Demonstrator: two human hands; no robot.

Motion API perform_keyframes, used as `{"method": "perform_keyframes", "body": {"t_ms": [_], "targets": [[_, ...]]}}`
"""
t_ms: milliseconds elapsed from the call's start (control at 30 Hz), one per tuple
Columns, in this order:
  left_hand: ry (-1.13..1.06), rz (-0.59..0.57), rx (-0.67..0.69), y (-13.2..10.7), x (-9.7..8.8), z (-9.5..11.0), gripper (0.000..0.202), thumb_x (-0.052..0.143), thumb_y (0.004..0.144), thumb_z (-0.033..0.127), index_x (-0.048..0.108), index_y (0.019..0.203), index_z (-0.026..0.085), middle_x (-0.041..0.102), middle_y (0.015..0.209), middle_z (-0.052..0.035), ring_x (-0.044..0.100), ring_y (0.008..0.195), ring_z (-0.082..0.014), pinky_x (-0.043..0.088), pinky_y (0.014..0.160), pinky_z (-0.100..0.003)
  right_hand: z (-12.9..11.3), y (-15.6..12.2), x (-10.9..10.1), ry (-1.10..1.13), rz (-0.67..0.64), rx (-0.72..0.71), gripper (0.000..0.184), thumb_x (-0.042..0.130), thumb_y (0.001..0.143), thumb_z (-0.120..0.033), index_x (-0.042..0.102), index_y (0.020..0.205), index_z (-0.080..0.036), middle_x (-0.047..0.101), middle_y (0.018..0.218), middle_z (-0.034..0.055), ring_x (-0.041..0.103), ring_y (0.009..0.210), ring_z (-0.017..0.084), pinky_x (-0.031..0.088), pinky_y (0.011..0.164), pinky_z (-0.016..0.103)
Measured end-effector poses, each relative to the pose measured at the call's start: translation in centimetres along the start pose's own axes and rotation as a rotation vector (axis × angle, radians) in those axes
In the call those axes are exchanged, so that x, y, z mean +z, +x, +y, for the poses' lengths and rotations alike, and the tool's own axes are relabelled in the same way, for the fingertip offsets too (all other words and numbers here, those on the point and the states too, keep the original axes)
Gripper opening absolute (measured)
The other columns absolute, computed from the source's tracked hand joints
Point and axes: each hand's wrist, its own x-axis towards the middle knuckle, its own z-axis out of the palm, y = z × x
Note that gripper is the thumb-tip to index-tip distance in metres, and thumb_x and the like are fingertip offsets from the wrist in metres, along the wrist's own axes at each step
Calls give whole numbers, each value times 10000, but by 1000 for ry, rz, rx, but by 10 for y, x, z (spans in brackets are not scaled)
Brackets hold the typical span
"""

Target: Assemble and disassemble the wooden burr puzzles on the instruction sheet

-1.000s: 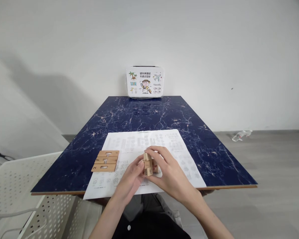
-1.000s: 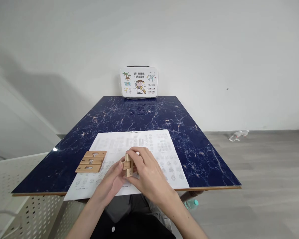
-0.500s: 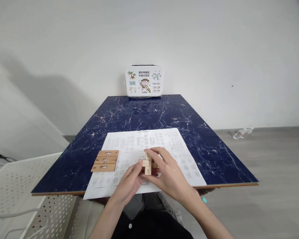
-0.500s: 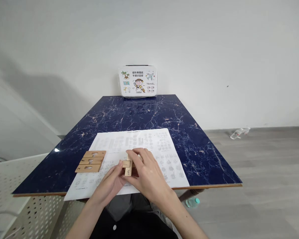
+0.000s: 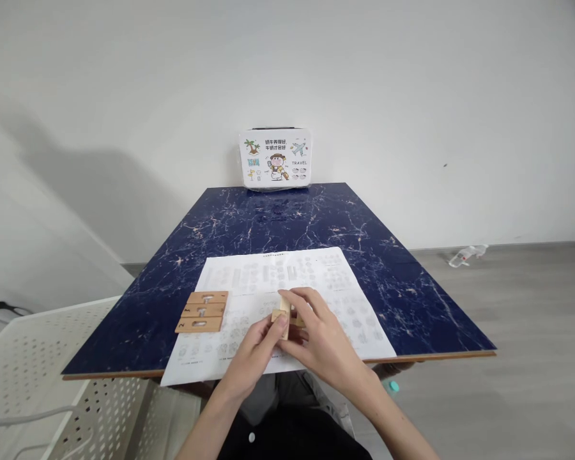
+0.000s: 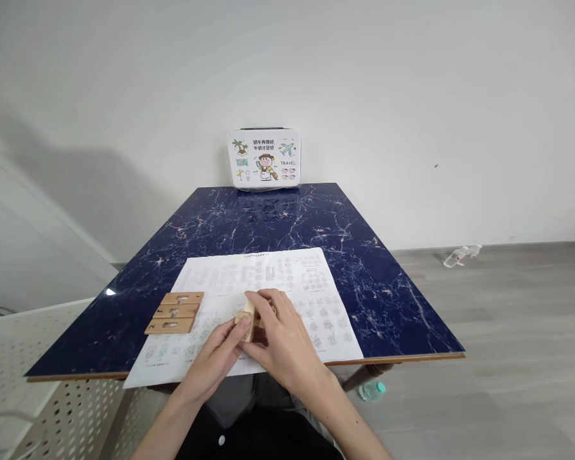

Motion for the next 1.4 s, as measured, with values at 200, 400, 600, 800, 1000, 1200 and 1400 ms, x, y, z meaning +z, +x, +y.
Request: {"method": "perform_keyframes", "body": {"t_ms": [200,400,600,800,1000,1200,1400], "targets": [[-53,67,31,-1,-2,-1,384,694,983,499,810,1114,157,807,1087,-135,710,1135,-332,538,973,-405,10,-14,-19,128,27,106,731,748,956,-378,354,1572,-362,542,1493,106,589,1337,306,553,1087,507],[102,166,86,-3,-12,11,416,663,992,533,736,1223,195,792,1177,-126,725,1074,-308,515,1000,-432,35,-28,-27,47,95,184,414,634,1019,-357,521,1413,-297,613,1387,114,635,1243,307,564,1042,516],[146,206,128,0,-19,15,339,672,988,509,724,1027,176,802,1057,-124,711,872,-259,530,881,-404,34,-30,-17,0,24,179,527,652,1012,-375,461,1499,-318,536,1491,118,541,1395,329,521,1124,551],[162,166,140,-2,-22,12,343,680,977,524,737,944,187,802,980,-105,706,860,-266,511,865,-381,39,-24,-3,-56,8,119,667,712,970,-334,406,1563,-332,538,1515,118,512,1422,346,494,1148,611],[266,122,159,-2,-28,8,430,528,1055,544,744,1066,172,792,1013,-109,686,860,-259,507,876,-381,43,-20,7,-48,36,124,607,734,943,-275,475,1492,-293,615,1412,122,573,1341,345,507,1118,612],[255,156,153,-3,-26,9,427,566,1026,582,729,1056,189,781,960,-95,672,842,-255,503,846,-372,26,-19,-8,164,102,217,568,774,917,-299,509,1420,-300,585,1397,100,620,1245,297,549,1071,530],[390,159,158,-7,-23,13,373,573,1030,564,697,1007,213,753,913,-61,672,887,-252,492,856,-345,3,-13,-21,375,106,197,537,785,885,-281,579,1380,-303,585,1381,85,613,1233,273,558,1056,466]]}}
